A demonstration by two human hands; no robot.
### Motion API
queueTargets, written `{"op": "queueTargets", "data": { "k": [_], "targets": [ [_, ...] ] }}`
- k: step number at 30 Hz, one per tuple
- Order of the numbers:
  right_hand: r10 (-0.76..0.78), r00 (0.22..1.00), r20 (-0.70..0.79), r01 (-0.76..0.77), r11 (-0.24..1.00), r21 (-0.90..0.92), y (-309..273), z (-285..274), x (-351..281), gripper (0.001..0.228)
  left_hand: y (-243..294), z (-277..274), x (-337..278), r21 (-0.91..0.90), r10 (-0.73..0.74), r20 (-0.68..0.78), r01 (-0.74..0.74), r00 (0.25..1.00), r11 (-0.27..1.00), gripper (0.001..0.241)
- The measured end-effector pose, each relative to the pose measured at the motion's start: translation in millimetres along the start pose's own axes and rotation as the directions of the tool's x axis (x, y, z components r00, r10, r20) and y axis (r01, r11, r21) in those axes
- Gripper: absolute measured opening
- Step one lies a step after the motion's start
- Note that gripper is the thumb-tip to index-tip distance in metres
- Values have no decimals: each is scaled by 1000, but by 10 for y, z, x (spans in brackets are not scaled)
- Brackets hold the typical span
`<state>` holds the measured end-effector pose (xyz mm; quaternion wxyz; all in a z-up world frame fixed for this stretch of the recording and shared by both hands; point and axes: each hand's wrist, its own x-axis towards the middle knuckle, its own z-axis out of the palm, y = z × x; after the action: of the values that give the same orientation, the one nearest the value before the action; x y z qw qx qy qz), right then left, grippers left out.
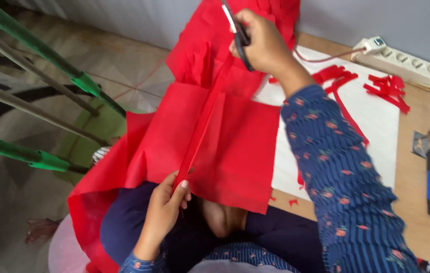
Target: Cutting red fabric into small strips using scissors and organizing the pieces.
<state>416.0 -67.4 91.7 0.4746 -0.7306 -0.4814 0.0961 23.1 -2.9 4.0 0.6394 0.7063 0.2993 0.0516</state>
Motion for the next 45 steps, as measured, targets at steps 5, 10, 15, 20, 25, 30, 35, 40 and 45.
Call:
{"op": "queueTargets", "data": {
  "k": [5, 10, 15, 20, 25, 30, 35, 40, 45],
  "targets": [
    [27, 1000, -14, -30, 941, -337, 61, 297, 446, 24, -99, 100, 232, 3, -42, -41, 42, 998, 999, 34],
    [70, 997, -16, -69, 872, -485, 371, 560, 602, 22, -55, 53, 217, 51, -151, -78, 156, 985, 987, 47],
    [69, 969, -236, -165, 894, -416, 801, 601, 631, 30, 503, -124, -75, 278, -410, -44, 405, 911, 871, 82],
    [-74, 944, -323, -68, 910, -408, 696, 27, 420, 28, 615, -209, -275, 604, -429, -108, 403, 897, 688, 53],
    [-11, 970, -242, 10, 1000, -2, 135, -724, -390, 29, 787, 340, -288, 667, -159, 206, -20, 966, 745, 32],
    [-50, 973, -225, 2, 978, -208, -821, -1216, -1735, 35, 777, 1309, -18, 536, 124, 537, -451, 835, 714, 20],
    [358, 838, -412, -377, 925, 38, -1109, -1112, -2935, 32, 388, 2238, 500, 574, 352, 459, -575, 815, 582, 13],
    [537, 700, -471, -480, 842, 246, -659, -951, -3913, 35, 195, 2643, 759, 743, 385, 279, -452, 880, 493, 39],
    [575, 605, -551, -520, 809, 275, -622, -821, -4321, 31, -21, 2702, 768, 810, 417, 270, -439, 868, 390, 37]
  ]
}}
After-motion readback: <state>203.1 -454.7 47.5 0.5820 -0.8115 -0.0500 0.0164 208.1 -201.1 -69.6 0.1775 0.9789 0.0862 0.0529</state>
